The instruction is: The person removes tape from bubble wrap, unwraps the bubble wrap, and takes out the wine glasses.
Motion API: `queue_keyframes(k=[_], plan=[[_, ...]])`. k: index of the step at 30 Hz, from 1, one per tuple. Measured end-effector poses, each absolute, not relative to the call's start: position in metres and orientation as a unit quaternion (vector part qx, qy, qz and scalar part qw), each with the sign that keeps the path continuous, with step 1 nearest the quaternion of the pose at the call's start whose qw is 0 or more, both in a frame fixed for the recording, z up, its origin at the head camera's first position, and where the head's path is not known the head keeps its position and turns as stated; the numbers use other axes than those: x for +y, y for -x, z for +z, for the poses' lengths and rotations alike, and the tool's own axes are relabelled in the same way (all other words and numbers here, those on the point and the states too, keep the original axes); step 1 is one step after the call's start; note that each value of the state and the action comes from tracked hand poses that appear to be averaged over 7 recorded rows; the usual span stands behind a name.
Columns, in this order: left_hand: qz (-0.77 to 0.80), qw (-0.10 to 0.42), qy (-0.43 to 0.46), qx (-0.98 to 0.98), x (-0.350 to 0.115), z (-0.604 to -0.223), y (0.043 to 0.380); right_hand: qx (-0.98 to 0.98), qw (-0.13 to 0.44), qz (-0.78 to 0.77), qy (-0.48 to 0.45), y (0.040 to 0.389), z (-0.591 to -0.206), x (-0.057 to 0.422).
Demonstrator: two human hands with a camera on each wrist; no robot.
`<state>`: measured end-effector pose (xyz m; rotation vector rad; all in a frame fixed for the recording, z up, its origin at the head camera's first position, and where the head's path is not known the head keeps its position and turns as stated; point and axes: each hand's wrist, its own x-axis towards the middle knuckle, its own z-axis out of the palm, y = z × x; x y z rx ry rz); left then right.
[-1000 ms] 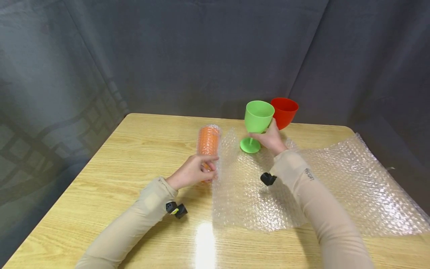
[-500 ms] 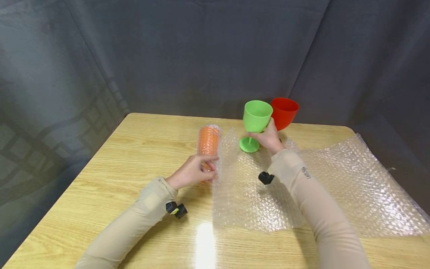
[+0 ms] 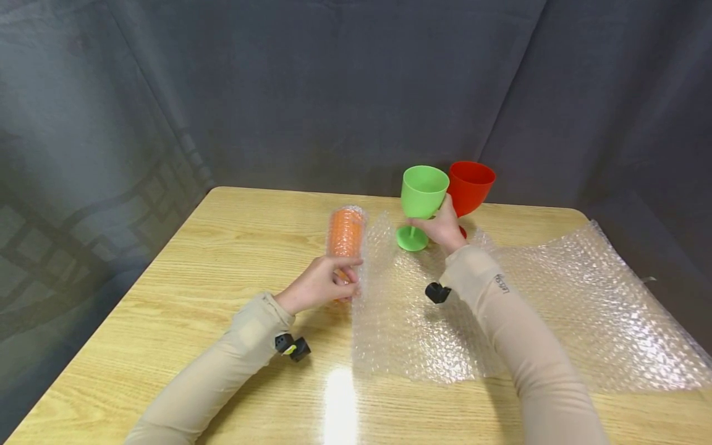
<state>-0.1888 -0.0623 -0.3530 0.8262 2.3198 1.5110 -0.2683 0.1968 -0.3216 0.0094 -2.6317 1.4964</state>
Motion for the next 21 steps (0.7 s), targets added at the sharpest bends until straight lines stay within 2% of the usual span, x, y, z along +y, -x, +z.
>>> queue_keyframes(k=[21], plan=[[0.525, 0.129, -0.277, 0.794, -0.0612, -0.3527, 0.1865, -0.871, 0.069, 0.486, 0.032, 0.275, -0.3289, 0.1977]])
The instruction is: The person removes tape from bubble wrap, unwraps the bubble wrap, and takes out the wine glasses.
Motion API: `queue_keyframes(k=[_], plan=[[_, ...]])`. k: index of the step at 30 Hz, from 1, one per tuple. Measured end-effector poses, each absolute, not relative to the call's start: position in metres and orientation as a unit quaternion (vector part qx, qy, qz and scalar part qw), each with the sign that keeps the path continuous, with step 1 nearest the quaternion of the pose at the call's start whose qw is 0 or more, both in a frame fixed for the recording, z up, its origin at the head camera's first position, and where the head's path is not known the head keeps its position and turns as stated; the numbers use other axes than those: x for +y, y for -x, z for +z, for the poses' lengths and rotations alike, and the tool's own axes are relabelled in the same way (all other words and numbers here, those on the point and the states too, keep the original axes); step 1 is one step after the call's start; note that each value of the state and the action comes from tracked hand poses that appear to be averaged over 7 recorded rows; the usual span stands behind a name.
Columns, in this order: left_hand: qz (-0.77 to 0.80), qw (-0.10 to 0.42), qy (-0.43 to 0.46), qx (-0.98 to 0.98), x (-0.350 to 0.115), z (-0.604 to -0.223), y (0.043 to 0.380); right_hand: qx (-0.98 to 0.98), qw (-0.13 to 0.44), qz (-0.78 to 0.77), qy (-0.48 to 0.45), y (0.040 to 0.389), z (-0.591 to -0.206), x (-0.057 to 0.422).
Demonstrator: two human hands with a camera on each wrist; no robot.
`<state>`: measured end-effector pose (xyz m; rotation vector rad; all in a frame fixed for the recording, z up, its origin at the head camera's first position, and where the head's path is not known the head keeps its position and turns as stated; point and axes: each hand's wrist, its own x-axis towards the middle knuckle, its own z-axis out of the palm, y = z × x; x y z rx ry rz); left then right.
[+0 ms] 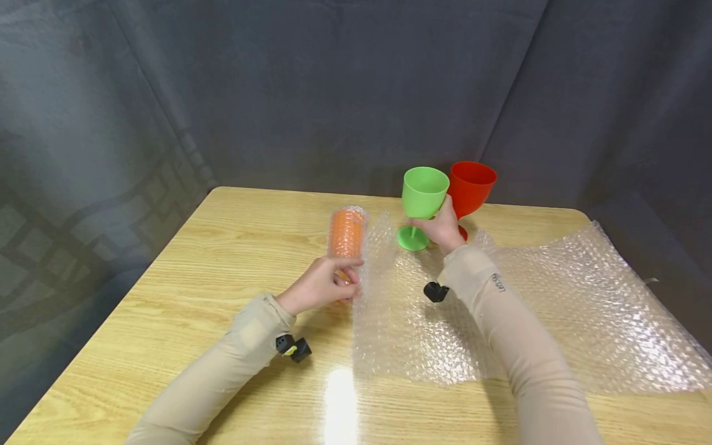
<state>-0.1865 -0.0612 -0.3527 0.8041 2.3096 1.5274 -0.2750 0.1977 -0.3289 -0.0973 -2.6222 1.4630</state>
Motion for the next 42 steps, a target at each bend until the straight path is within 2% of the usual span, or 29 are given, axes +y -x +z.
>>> queue_keyframes(k=[42], plan=[[0.515, 0.121, -0.276, 0.802, -0.064, -0.354, 0.186, -0.867, 0.076, 0.49, 0.056, 0.289, -0.331, 0.189]])
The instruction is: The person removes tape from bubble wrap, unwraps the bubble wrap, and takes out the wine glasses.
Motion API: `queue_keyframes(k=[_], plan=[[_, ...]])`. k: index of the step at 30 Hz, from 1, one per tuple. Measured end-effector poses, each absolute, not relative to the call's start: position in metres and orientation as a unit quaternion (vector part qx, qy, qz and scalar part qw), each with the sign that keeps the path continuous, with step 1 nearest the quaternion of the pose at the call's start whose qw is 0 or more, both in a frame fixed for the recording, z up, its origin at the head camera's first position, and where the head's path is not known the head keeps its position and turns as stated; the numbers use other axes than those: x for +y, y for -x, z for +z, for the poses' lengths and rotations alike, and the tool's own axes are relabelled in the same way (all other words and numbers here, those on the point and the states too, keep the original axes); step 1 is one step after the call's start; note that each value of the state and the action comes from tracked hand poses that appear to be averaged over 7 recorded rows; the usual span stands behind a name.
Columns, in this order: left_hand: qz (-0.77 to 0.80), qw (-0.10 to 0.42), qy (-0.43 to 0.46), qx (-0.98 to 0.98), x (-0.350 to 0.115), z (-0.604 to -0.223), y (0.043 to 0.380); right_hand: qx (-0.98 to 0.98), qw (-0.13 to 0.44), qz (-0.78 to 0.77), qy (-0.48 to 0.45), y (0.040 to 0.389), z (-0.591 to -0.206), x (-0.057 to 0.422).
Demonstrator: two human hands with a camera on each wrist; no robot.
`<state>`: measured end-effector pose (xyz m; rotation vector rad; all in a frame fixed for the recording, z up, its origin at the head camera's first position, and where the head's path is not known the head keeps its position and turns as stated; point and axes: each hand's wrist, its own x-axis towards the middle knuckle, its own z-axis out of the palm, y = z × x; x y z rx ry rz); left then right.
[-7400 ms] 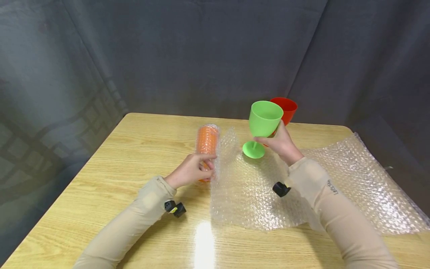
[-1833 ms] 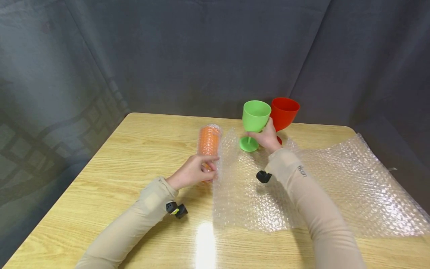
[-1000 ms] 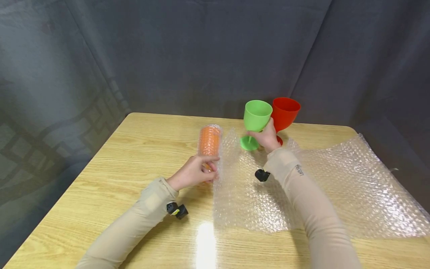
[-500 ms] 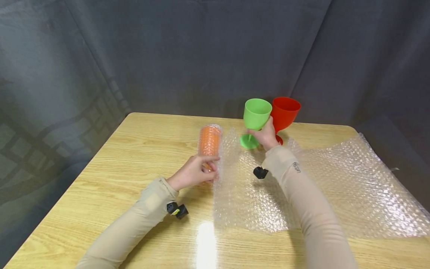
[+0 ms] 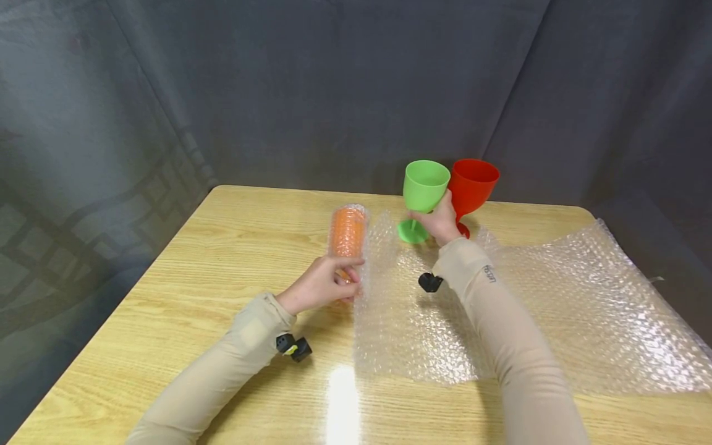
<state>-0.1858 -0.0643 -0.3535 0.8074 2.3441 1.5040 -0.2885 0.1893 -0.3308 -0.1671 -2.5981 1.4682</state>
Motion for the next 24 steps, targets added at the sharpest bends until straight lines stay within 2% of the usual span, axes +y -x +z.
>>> queue_keyframes(k=[24], plan=[[0.514, 0.126, -0.281, 0.801, -0.0618, -0.354, 0.1852, -0.875, 0.071, 0.472, 0.081, 0.2921, -0.3328, 0.1912]])
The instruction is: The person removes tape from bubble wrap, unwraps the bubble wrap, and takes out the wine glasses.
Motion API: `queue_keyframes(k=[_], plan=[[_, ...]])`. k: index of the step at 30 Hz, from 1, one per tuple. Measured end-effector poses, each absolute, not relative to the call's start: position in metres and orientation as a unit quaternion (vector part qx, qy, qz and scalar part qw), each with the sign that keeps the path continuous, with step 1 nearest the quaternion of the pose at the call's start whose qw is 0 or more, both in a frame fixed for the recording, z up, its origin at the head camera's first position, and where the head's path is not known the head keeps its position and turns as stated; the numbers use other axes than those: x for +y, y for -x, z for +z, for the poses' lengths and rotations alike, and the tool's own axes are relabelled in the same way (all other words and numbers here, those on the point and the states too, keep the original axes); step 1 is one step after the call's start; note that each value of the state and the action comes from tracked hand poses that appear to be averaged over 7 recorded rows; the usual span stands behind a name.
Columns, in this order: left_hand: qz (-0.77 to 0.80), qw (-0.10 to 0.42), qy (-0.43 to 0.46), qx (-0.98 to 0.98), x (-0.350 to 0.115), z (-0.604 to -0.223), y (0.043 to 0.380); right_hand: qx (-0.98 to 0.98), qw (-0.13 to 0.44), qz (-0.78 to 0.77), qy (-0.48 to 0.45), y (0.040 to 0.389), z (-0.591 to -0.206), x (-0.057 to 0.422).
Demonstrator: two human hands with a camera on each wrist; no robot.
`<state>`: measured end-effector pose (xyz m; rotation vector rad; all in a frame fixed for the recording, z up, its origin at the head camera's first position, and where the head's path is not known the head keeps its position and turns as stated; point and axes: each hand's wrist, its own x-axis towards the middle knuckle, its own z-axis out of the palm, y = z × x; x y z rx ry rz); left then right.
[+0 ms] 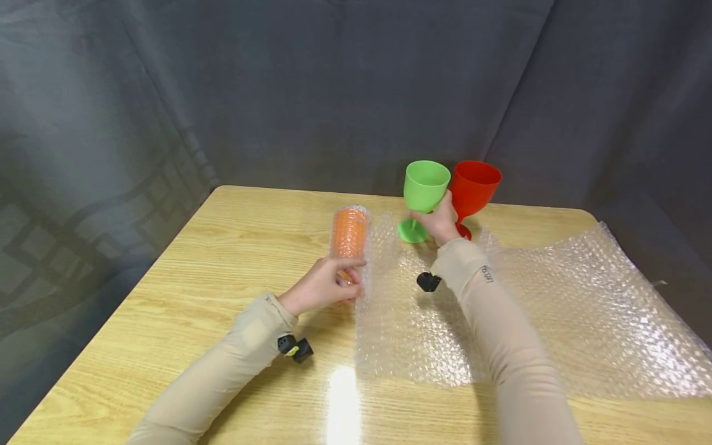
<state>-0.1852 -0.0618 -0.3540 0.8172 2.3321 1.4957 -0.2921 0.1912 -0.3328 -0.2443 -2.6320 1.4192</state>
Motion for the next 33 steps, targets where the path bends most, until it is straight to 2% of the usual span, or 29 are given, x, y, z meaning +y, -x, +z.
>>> queue_keyframes(k=[10, 21, 27, 33], plan=[[0.514, 0.126, -0.28, 0.801, -0.062, -0.354, 0.185, -0.872, 0.066, 0.477, 0.082, 0.288, -0.332, 0.191], [0.519, 0.116, -0.277, 0.8, -0.062, -0.353, 0.184, -0.897, -0.024, 0.434, 0.086, 0.263, -0.319, 0.195], [0.518, 0.113, -0.267, 0.805, -0.065, -0.35, 0.186, -0.908, -0.042, 0.415, 0.04, 0.239, -0.308, 0.191], [0.526, 0.063, -0.239, 0.814, -0.082, -0.342, 0.196, -0.924, -0.066, 0.375, -0.033, 0.221, -0.3, 0.171]])
